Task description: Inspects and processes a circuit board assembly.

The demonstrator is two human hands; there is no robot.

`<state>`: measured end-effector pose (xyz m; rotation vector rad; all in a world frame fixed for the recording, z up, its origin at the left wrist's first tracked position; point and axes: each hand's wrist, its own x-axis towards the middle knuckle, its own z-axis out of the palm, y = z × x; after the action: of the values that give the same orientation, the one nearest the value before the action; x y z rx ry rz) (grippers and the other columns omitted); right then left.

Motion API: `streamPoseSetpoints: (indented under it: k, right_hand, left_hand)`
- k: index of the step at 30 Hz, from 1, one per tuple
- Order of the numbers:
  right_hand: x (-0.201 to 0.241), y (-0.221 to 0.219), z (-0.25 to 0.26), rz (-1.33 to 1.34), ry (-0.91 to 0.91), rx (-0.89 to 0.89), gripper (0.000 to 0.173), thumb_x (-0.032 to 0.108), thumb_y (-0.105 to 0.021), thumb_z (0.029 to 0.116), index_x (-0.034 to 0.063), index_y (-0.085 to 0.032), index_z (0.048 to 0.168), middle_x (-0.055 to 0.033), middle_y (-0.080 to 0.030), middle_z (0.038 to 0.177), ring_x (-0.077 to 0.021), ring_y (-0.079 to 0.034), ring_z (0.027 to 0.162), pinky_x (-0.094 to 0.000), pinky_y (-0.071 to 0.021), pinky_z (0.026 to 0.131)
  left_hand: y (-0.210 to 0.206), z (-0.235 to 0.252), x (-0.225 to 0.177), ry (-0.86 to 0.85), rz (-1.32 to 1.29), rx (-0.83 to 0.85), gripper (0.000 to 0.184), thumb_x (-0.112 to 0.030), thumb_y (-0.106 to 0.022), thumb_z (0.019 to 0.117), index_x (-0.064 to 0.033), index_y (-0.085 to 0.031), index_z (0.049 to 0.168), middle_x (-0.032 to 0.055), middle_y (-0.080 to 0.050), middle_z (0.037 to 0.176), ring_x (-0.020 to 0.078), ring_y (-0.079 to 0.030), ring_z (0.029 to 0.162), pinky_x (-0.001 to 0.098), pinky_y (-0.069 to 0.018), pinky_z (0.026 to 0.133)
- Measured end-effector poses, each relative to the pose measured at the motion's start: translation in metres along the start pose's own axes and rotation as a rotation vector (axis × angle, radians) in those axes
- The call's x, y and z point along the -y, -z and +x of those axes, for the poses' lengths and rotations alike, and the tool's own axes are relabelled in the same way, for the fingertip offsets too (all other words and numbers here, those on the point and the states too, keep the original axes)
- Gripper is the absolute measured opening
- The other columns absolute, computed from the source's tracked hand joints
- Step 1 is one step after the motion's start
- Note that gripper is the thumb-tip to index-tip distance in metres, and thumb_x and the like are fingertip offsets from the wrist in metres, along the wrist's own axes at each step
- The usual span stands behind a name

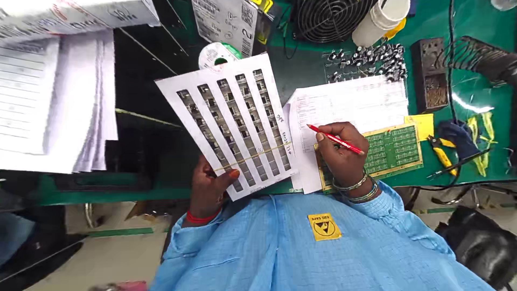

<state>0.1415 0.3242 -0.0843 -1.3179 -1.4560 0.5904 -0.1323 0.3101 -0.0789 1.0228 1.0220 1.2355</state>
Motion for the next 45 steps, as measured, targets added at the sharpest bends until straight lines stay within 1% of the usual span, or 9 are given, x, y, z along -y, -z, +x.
streamPoseSetpoints:
  k: [9, 19, 27, 31, 35, 38, 41, 43, 45]
  right_hand:
    - [-0.008, 0.000, -0.014, 0.032, -0.015, 0.035, 0.003, 0.007, -0.066, 0.0826, 0.0035, -0.066, 0.082, -0.0005, -0.065, 0.076, -0.0005, -0.061, 0.068, -0.0160, -0.0514, 0.060]
    - [-0.005, 0.004, -0.011, 0.029, -0.031, 0.018, 0.003, 0.003, -0.065, 0.0813, 0.0016, -0.066, 0.084, -0.0021, -0.065, 0.078, -0.0013, -0.060, 0.068, -0.0155, -0.0510, 0.060]
    - [-0.005, 0.006, -0.011, 0.003, -0.004, 0.010, 0.002, 0.003, -0.065, 0.0817, 0.0012, -0.065, 0.083, -0.0025, -0.065, 0.078, -0.0010, -0.061, 0.068, -0.0150, -0.0510, 0.060]
    - [-0.004, 0.006, -0.021, -0.093, 0.121, 0.069, 0.010, 0.011, -0.064, 0.0847, 0.0037, -0.068, 0.080, -0.0057, -0.068, 0.075, -0.0100, -0.064, 0.073, -0.0271, -0.0525, 0.071]
    - [-0.001, 0.001, -0.043, -0.247, 0.234, 0.119, 0.016, 0.016, -0.062, 0.0915, 0.0061, -0.073, 0.085, -0.0072, -0.072, 0.076, -0.0147, -0.067, 0.071, -0.0323, -0.0521, 0.070]
    - [-0.003, 0.002, -0.049, -0.294, 0.264, 0.101, 0.016, 0.016, -0.061, 0.0920, 0.0072, -0.073, 0.086, -0.0068, -0.073, 0.077, -0.0154, -0.066, 0.073, -0.0347, -0.0498, 0.077]
    - [-0.006, 0.009, -0.044, -0.308, 0.243, 0.088, 0.018, 0.018, -0.060, 0.0998, 0.0082, -0.074, 0.097, -0.0071, -0.075, 0.091, -0.0165, -0.069, 0.090, -0.0400, -0.0489, 0.096]
    - [-0.006, 0.018, -0.038, -0.405, 0.207, 0.140, 0.023, 0.021, -0.055, 0.1048, 0.0119, -0.076, 0.109, -0.0100, -0.076, 0.111, -0.0260, -0.067, 0.114, -0.0506, -0.0426, 0.106]
    - [-0.008, 0.024, -0.036, -0.452, 0.142, 0.222, 0.026, 0.030, -0.055, 0.1052, 0.0130, -0.073, 0.111, -0.0098, -0.074, 0.119, -0.0337, -0.059, 0.129, -0.0612, -0.0348, 0.111]
  left_hand:
    - [0.003, 0.001, 0.002, -0.005, -0.008, 0.026, 0.054, -0.014, -0.079, 0.0834, -0.0141, -0.047, 0.127, -0.0166, -0.072, 0.109, 0.0005, -0.069, 0.101, 0.0218, -0.0588, 0.091]
    - [0.002, 0.001, 0.002, 0.006, 0.002, 0.001, 0.049, -0.011, -0.079, 0.0821, -0.0168, -0.051, 0.122, -0.0175, -0.073, 0.105, -0.0006, -0.070, 0.098, 0.0209, -0.0596, 0.088]
    - [0.002, 0.000, 0.001, 0.010, -0.012, 0.006, 0.050, -0.010, -0.077, 0.0832, -0.0153, -0.048, 0.124, -0.0164, -0.073, 0.106, 0.0006, -0.070, 0.099, 0.0220, -0.0595, 0.089]
    - [0.003, 0.000, 0.003, 0.005, -0.012, 0.008, 0.050, -0.011, -0.078, 0.0831, -0.0151, -0.049, 0.124, -0.0159, -0.073, 0.106, 0.0010, -0.070, 0.099, 0.0224, -0.0596, 0.089]
    - [0.003, 0.000, 0.002, 0.007, 0.038, 0.007, 0.050, -0.012, -0.077, 0.0835, -0.0157, -0.049, 0.125, -0.0176, -0.072, 0.106, -0.0004, -0.069, 0.099, 0.0213, -0.0592, 0.089]
    - [0.003, 0.000, 0.002, 0.010, 0.046, -0.001, 0.049, -0.013, -0.077, 0.0834, -0.0166, -0.049, 0.124, -0.0182, -0.072, 0.106, -0.0008, -0.069, 0.099, 0.0210, -0.0591, 0.088]
    - [0.002, -0.001, 0.001, 0.019, 0.044, -0.015, 0.050, -0.013, -0.078, 0.0827, -0.0163, -0.049, 0.123, -0.0178, -0.072, 0.105, -0.0006, -0.070, 0.098, 0.0211, -0.0594, 0.088]
    - [0.001, -0.001, 0.000, 0.019, 0.051, -0.023, 0.051, -0.014, -0.079, 0.0817, -0.0151, -0.048, 0.122, -0.0182, -0.072, 0.104, -0.0008, -0.070, 0.098, 0.0210, -0.0593, 0.088]
    - [0.001, -0.001, 0.001, 0.003, 0.049, -0.012, 0.049, -0.013, -0.078, 0.0824, -0.0158, -0.050, 0.122, -0.0182, -0.072, 0.104, -0.0010, -0.070, 0.098, 0.0210, -0.0590, 0.088]
